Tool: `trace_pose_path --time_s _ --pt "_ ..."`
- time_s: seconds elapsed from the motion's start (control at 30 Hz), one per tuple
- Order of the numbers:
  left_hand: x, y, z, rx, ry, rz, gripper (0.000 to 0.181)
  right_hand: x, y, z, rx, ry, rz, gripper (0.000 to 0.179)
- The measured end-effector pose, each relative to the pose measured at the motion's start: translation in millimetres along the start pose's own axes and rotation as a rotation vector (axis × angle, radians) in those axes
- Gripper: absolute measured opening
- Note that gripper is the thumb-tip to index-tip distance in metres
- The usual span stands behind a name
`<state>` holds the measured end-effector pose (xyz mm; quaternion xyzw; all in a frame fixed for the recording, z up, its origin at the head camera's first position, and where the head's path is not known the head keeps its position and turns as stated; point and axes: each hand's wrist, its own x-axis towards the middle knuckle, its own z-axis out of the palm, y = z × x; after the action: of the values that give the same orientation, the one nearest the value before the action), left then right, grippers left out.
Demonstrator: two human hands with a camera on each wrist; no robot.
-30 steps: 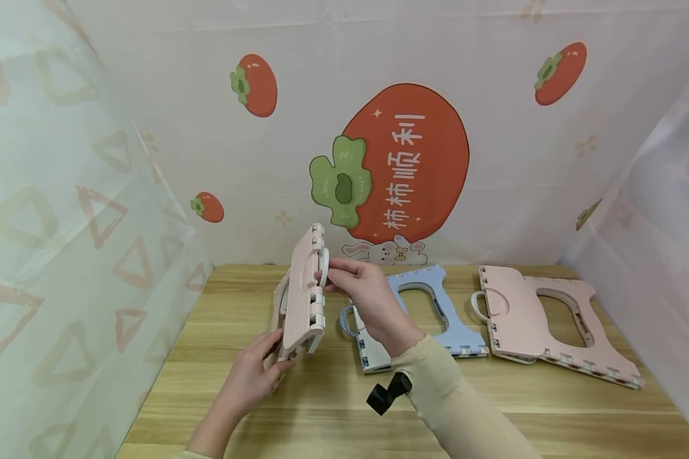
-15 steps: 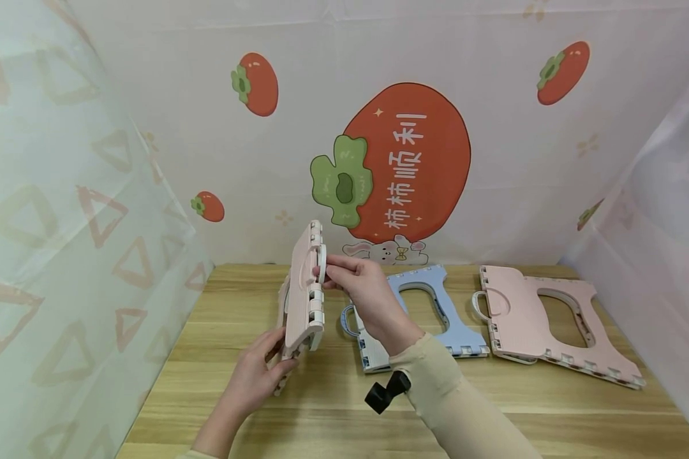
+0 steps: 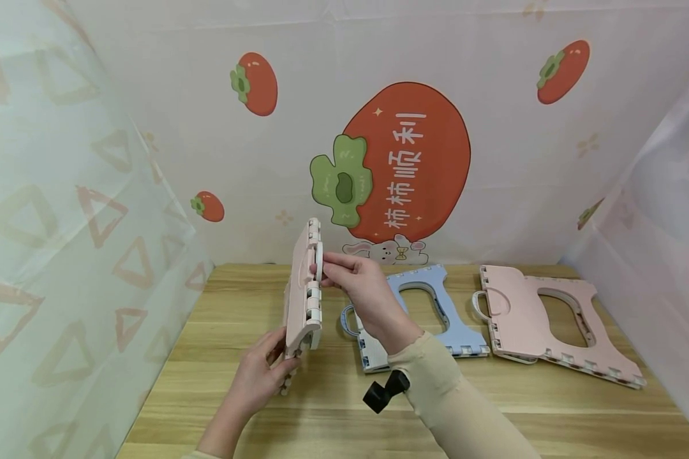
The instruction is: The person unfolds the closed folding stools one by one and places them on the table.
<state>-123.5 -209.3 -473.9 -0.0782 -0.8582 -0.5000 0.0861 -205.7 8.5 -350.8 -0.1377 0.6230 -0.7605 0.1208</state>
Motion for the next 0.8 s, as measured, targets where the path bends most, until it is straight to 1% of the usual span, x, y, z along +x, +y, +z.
trace_pose_path --time_s 0.27,0.47,0.7,0.8 --pt "0.4 3.3 2.5 -0.062 -0.001 -0.070 0.059 -1.6 -1.4 2.8 0.017 -0.009 -0.012 0.038" --pt "-0.7 4.5 2.7 -0.071 -0.006 -0.100 0.060 -2.4 -2.7 4.9 0.033 -0.013 -0.016 0.039" --pt "-1.7 4.6 2.9 -0.098 -0.003 -0.120 0.058 -3.2 -2.2 6.4 0.041 -0.020 -0.010 0.039" --pt "-1.9 3.5 3.2 -0.100 0.000 -0.151 0.059 -3.8 -1.6 7.8 0.047 -0.018 -0.015 0.039"
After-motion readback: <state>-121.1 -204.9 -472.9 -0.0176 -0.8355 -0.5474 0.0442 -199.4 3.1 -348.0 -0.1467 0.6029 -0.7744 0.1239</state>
